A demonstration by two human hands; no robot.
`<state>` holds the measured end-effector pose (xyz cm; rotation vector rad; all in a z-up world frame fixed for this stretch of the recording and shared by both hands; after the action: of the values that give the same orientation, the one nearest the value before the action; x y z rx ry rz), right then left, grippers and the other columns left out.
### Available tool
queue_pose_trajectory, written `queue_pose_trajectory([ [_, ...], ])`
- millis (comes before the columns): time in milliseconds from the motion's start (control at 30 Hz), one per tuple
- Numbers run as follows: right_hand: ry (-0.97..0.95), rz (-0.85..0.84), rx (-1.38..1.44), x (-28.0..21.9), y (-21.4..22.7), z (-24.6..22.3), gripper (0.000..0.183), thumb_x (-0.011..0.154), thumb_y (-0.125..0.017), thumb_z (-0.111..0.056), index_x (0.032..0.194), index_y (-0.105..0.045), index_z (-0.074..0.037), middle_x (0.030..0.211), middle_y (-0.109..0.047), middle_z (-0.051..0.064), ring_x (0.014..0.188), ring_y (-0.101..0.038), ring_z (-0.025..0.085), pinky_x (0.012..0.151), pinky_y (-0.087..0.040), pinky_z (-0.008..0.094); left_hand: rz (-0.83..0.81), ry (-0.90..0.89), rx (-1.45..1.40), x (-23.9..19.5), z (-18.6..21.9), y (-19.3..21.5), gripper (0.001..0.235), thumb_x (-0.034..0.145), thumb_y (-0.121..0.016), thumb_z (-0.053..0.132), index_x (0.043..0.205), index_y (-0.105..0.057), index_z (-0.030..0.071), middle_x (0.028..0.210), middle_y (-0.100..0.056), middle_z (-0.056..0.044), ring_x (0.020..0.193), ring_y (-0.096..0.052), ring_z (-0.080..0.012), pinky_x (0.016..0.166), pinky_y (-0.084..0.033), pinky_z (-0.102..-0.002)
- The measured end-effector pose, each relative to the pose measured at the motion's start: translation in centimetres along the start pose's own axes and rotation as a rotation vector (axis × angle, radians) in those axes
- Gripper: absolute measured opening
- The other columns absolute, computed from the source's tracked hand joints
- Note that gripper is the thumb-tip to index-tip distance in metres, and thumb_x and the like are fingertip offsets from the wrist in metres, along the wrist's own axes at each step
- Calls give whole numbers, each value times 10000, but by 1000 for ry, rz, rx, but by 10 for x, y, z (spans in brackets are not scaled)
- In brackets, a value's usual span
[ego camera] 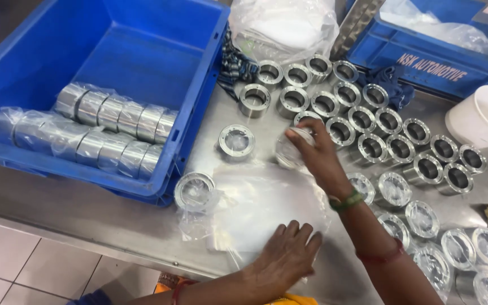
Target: Packing metal rings into plastic bags and placing them in a blue crate.
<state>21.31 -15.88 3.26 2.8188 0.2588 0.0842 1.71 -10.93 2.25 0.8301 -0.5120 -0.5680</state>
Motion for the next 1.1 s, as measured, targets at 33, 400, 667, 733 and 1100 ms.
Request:
queue_pose_trajectory([
  [33, 5, 2, 0, 16, -5, -2, 371, 994, -684, -298, 1227, -526, -55, 1177, -605, 124, 950, -676, 140, 626, -560, 270, 2, -2, 4, 0, -12, -3, 624, 695, -842, 214, 1202, -602, -59, 1077, -597, -199, 1014, -566, -337, 828, -492, -467],
  [400, 266, 190, -914, 49, 8, -1, 317, 1029, -710, -371, 1256, -681, -151, 1172, -604, 170, 1101, -592, 312, 925, -500, 420, 0, 141, -109, 0, -15, 11, 488, 857, -801, 377, 1051, -624, -34, 1000, -605, -191, 999, -576, -332, 766, -537, -446],
  [667, 552, 141, -1066, 32, 18, -3, 859, 734, -849, -509, 1422, -546, -93, 1266, -543, 165, 1179, -466, 376, 895, -361, 568, 3, 295, 45, 33, -12, -1, 455, 780, -774, 280, 1062, -583, -23, 1000, -601, -208, 934, -601, -336, 686, -538, -480],
  [733, 547, 145, -1034, 27, 19, 5, 865, 761, -847, -508, 1443, -530, -80, 1256, -536, 163, 1179, -470, 373, 894, -367, 562, 17, 308, 90, 43, -15, -9, 386, 751, -747, 209, 1029, -597, -13, 959, -637, -200, 904, -636, -331, 686, -544, -479],
  [1100, 559, 147, -962, 12, 25, 1, 740, 663, -897, -541, 1177, -651, -69, 1092, -581, 152, 1049, -474, 393, 878, -398, 500, 33, 441, -471, 18, -53, 1, 128, 918, -634, 167, 908, -726, 78, 635, -735, -127, 505, -716, -214, 601, -593, -354],
])
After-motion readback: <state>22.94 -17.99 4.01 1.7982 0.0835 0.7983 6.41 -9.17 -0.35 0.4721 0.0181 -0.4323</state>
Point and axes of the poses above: each hand's wrist, its own x-axis towards the middle knuckle, its own y-axis out of the back of the hand, z = x × y, the point moved 8 cm from there along x, towards the middle knuckle
